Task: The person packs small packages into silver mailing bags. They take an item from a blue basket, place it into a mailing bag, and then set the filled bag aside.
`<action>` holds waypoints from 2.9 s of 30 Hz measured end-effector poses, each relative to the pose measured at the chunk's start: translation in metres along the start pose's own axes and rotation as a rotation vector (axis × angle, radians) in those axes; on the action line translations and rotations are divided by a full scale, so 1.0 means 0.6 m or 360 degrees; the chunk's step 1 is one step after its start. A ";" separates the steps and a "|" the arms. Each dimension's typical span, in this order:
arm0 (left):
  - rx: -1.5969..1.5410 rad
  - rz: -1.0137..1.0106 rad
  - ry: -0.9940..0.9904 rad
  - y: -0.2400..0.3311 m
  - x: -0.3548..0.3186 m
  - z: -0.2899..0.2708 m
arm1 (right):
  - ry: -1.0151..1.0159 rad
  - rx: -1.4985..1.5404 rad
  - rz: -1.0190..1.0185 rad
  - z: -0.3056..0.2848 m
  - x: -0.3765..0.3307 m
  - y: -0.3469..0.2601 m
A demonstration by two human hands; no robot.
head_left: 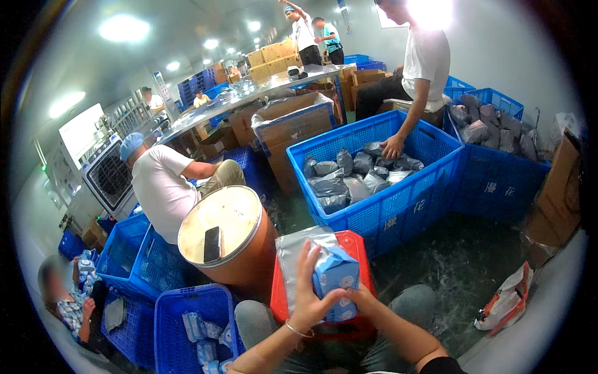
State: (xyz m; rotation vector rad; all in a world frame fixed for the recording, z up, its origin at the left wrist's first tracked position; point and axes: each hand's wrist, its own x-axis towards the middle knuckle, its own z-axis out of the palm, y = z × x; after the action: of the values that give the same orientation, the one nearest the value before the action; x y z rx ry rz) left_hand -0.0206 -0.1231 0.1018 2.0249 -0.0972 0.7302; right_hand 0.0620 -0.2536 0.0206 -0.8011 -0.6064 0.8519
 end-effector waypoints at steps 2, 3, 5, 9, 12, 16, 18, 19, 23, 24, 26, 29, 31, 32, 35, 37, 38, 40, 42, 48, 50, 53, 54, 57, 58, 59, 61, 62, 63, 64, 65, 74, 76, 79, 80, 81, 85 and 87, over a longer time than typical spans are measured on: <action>0.0054 -0.0032 0.0036 0.015 -0.005 0.021 | 0.0055 -0.0011 -0.0088 -0.004 -0.012 0.006; 0.0067 -0.0034 0.0089 0.022 -0.007 0.025 | 0.0047 -0.0004 -0.0141 -0.003 -0.013 0.006; 0.0066 -0.0028 0.0111 0.044 -0.005 0.028 | -0.0051 0.0027 -0.0287 -0.003 -0.009 -0.008; -0.0421 -0.0168 -0.0059 0.007 0.022 0.031 | 0.0221 0.0003 -0.0191 -0.015 -0.011 -0.023; -0.1604 -0.0620 -0.0223 -0.023 0.071 -0.001 | 0.0559 0.0398 -0.0240 -0.021 -0.006 -0.062; -0.0092 -0.0397 -0.0530 -0.181 0.068 -0.117 | 0.0816 0.0560 -0.0617 -0.038 0.008 -0.091; 0.0643 -0.0170 -0.0643 -0.264 0.012 -0.140 | 0.0786 0.0729 -0.0882 -0.100 0.001 -0.068; 0.0793 -0.0186 -0.0767 -0.271 -0.006 -0.125 | 0.0662 0.0782 -0.0896 -0.116 -0.010 -0.076; 0.1351 -0.0142 -0.0701 -0.238 -0.089 -0.069 | 0.0665 0.0891 -0.0799 -0.130 -0.025 -0.097; 0.1421 -0.0177 -0.0592 -0.232 -0.100 -0.060 | 0.0798 0.0874 -0.0735 -0.130 -0.024 -0.102; 0.1541 -0.0282 -0.0504 -0.214 -0.112 -0.048 | 0.0831 0.0667 -0.0712 -0.124 -0.025 -0.106; 0.1601 -0.0327 -0.0331 -0.198 -0.110 -0.050 | 0.0893 0.0318 -0.0610 -0.090 -0.018 -0.107; 0.1452 -0.0175 -0.0109 -0.196 -0.092 -0.054 | 0.0911 -0.0104 -0.0483 -0.089 -0.022 -0.096; 0.1230 0.0081 0.0067 -0.186 -0.074 -0.055 | 0.0933 -0.0396 -0.0469 -0.069 -0.021 -0.103; 0.0602 -0.0036 -0.0444 -0.176 -0.068 -0.050 | 0.0643 -0.1096 -0.0489 -0.009 -0.012 -0.125; 0.0806 0.0089 -0.0582 -0.174 -0.075 -0.034 | 0.0457 -0.1512 -0.0565 0.011 -0.008 -0.126; 0.0888 0.0085 -0.0556 -0.180 -0.074 -0.032 | 0.0383 -0.1742 -0.0583 0.016 -0.006 -0.127; 0.1053 0.0071 -0.0501 -0.190 -0.070 -0.030 | 0.0368 -0.1940 -0.0506 0.040 -0.011 -0.133; 0.1038 -0.0006 -0.0516 -0.193 -0.070 -0.034 | 0.0356 -0.2108 -0.0463 0.058 -0.018 -0.133; 0.1019 0.0045 -0.0608 -0.170 -0.050 -0.044 | 0.0378 -0.2150 -0.0393 0.064 -0.020 -0.125; 0.1115 0.0030 -0.0704 -0.183 -0.050 -0.032 | 0.0375 -0.2134 -0.0382 0.065 -0.018 -0.121; 0.1149 0.0139 -0.0552 -0.216 -0.060 -0.029 | 0.0347 -0.2111 -0.0394 0.070 -0.017 -0.116; 0.1173 0.0143 -0.0525 -0.221 -0.062 -0.031 | 0.0328 -0.2127 -0.0392 0.072 -0.020 -0.113; 0.0740 -0.0140 -0.0308 -0.211 -0.054 -0.043 | 0.0194 -0.2318 -0.0419 0.071 -0.027 -0.109; 0.0731 -0.0169 -0.0312 -0.223 -0.049 -0.050 | 0.0135 -0.2404 -0.0433 0.070 -0.029 -0.107; 0.0522 -0.0300 -0.0172 -0.223 -0.044 -0.048 | 0.0089 -0.2533 -0.0497 0.072 -0.029 -0.101; 0.0269 -0.0441 0.0062 -0.219 -0.037 -0.045 | -0.0131 -0.2728 -0.0442 0.057 -0.025 -0.078; 0.0214 -0.0451 0.0147 -0.208 -0.031 -0.044 | -0.0235 -0.2828 -0.0404 0.052 -0.024 -0.071; 0.0170 -0.0460 0.0115 -0.196 -0.023 -0.048 | -0.0276 -0.2903 -0.0382 0.049 -0.020 -0.066; 0.0286 -0.0297 0.0117 -0.185 -0.020 -0.050 | -0.0217 -0.2885 -0.0304 0.050 -0.017 -0.066; 0.0410 -0.0125 0.0122 -0.174 -0.020 -0.056 | -0.0159 -0.2860 -0.0241 0.054 -0.012 -0.066; 0.0503 -0.0046 0.0103 -0.138 -0.052 -0.077 | 0.0227 -0.2939 0.0139 0.056 0.009 -0.059; 0.0550 0.0126 0.0140 -0.132 -0.057 -0.069 | 0.0361 -0.2779 0.0121 0.057 0.010 -0.048; 0.0638 0.0586 0.0013 -0.134 -0.067 -0.064 | 0.0332 -0.2815 0.0259 0.064 0.015 -0.061; 0.0649 0.0672 -0.0063 -0.131 -0.073 -0.057 | 0.0272 -0.2859 0.0338 0.066 0.016 -0.064; 0.0693 0.0655 -0.0116 -0.129 -0.082 -0.048 | 0.0278 -0.2932 0.0271 0.065 0.016 -0.060; 0.0839 0.0014 0.0459 -0.145 -0.135 -0.010 | 0.0421 -0.2871 0.0147 0.070 0.009 -0.053; 0.0336 -0.0478 0.0752 -0.140 -0.136 0.007 | 0.0526 -0.2697 0.0077 0.080 -0.003 -0.059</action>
State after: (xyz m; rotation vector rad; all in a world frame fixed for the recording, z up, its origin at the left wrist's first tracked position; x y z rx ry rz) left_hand -0.0560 -0.0981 -0.0072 1.9461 0.5660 1.0324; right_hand 0.0403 -0.2518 0.0759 -2.4139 -0.9581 0.0262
